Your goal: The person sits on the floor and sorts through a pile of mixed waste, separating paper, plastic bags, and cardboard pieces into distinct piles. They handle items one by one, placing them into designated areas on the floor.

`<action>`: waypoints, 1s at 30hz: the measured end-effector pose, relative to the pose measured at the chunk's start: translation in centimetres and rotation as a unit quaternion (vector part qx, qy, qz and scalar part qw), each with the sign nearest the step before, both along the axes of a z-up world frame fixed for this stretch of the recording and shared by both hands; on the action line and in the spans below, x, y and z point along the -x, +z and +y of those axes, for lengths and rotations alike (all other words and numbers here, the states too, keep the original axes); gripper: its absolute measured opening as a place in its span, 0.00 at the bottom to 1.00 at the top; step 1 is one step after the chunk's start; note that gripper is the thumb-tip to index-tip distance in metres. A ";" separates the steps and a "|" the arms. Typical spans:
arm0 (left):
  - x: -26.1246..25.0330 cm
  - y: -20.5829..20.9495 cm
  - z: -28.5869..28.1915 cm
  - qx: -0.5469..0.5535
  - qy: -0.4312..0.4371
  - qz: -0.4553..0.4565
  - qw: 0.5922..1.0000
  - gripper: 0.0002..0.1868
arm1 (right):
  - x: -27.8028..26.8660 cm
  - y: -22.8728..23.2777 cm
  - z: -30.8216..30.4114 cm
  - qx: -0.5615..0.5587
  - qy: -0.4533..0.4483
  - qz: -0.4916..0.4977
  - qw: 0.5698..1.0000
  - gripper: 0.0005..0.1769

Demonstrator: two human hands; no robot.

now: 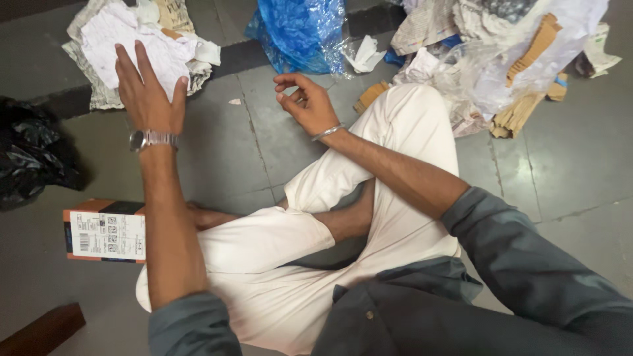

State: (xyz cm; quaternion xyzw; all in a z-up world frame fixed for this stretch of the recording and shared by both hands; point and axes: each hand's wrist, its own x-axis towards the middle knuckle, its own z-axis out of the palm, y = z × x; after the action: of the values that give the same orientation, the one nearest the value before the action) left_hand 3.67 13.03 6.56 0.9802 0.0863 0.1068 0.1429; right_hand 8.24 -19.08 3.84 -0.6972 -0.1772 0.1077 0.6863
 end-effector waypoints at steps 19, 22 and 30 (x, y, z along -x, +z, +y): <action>7.4 6.3 -6.3 0.204 -0.024 -0.089 0.975 0.52 | -7.3 7.9 -15.7 0.121 -0.305 -0.262 0.907 0.17; 7.4 6.5 -6.6 0.225 0.008 -0.064 0.972 0.54 | -9.2 8.9 -21.6 0.339 -0.402 -0.499 0.688 0.32; 7.2 6.0 -7.2 0.244 -0.008 -0.059 0.968 0.54 | -12.6 5.5 -29.9 0.508 -0.396 -0.283 0.711 0.22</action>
State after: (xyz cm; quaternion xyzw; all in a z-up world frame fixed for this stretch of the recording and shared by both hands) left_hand -3.54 5.87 12.60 0.9082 0.0931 0.1388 0.3837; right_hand 20.87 -49.02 9.36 -0.9448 0.0109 -0.3021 0.1261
